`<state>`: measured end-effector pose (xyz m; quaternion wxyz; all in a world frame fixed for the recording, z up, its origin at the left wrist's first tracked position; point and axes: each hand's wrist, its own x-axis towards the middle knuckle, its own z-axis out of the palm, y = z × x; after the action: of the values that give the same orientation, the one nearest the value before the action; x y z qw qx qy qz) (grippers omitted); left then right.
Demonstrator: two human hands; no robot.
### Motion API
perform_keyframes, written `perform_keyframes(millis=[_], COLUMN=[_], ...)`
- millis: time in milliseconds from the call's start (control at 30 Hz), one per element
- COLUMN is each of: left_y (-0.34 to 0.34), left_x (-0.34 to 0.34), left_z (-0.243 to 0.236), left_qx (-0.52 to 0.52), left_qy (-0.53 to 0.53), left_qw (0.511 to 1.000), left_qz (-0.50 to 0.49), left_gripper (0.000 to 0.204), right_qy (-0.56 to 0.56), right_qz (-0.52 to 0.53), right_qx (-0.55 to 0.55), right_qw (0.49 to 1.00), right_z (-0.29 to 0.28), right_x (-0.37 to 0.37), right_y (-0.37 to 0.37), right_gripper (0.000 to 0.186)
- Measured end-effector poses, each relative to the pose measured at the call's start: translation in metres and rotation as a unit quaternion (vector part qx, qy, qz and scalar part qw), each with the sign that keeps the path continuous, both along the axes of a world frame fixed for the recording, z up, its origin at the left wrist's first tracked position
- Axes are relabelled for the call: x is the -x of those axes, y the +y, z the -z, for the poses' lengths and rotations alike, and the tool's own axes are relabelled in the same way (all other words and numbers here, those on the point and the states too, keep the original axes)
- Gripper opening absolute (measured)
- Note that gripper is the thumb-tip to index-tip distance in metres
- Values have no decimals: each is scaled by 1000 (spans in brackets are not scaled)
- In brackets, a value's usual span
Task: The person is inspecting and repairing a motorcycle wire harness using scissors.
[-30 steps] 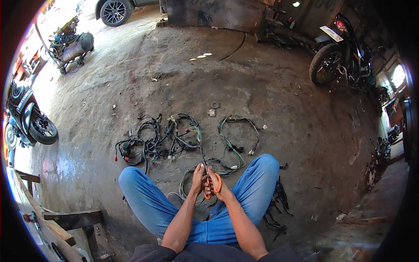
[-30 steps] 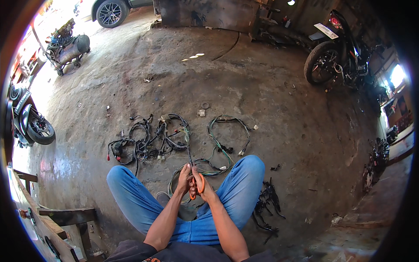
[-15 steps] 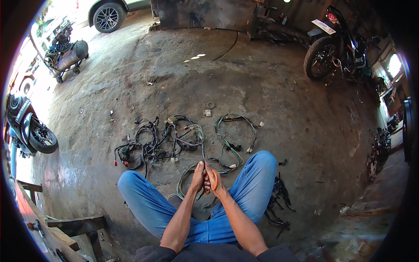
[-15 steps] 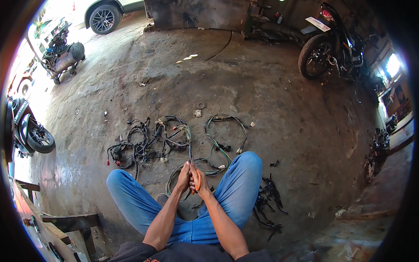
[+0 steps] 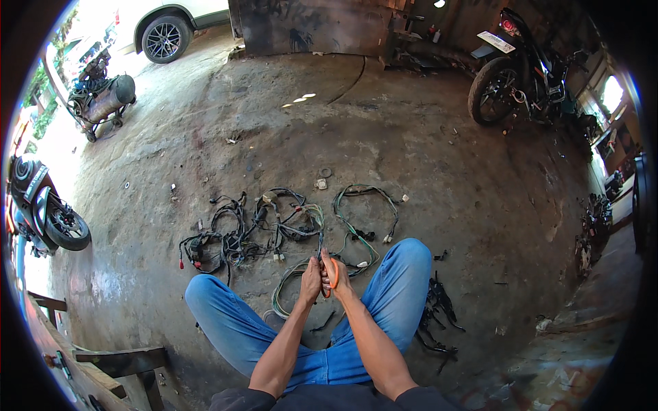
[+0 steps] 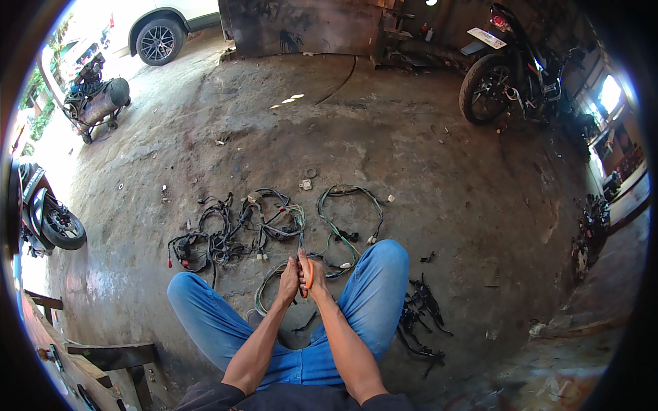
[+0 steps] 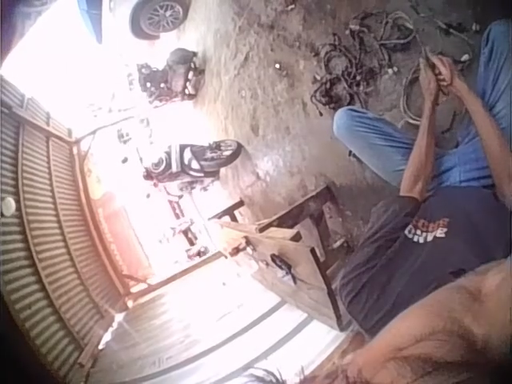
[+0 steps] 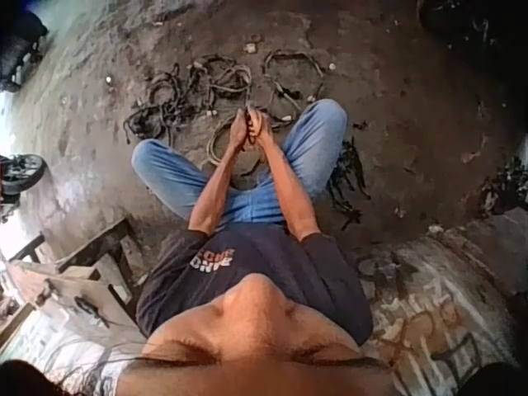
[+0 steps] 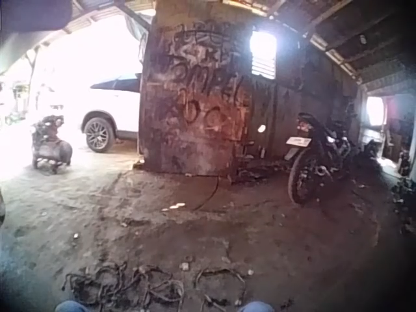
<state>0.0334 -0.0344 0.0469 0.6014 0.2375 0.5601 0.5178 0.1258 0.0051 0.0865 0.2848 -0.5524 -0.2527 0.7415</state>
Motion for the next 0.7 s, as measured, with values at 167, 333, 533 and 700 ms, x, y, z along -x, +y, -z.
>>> perform_keyframes(millis=[167,333,533,700], left_y=[3,6,8,47], left_x=[0,-4,20,29], left_z=[2,1,23,15], left_qx=[-9,-15,-9,27], left_qy=[112,93,-165,-69], left_qw=[994,996,986,995], left_qz=[6,6,21,69], left_gripper=[53,52,65,86], right_qy=[-12,46,86,-14], right_qz=[-5,37,-2,-52], right_qx=[-22,31,37,-52], right_qw=[1000,998,996,997], right_z=[8,9,-12,-27], right_x=[0,-3,-6,-11], right_y=[8,18,4,-12], right_gripper=[61,57,57,60])
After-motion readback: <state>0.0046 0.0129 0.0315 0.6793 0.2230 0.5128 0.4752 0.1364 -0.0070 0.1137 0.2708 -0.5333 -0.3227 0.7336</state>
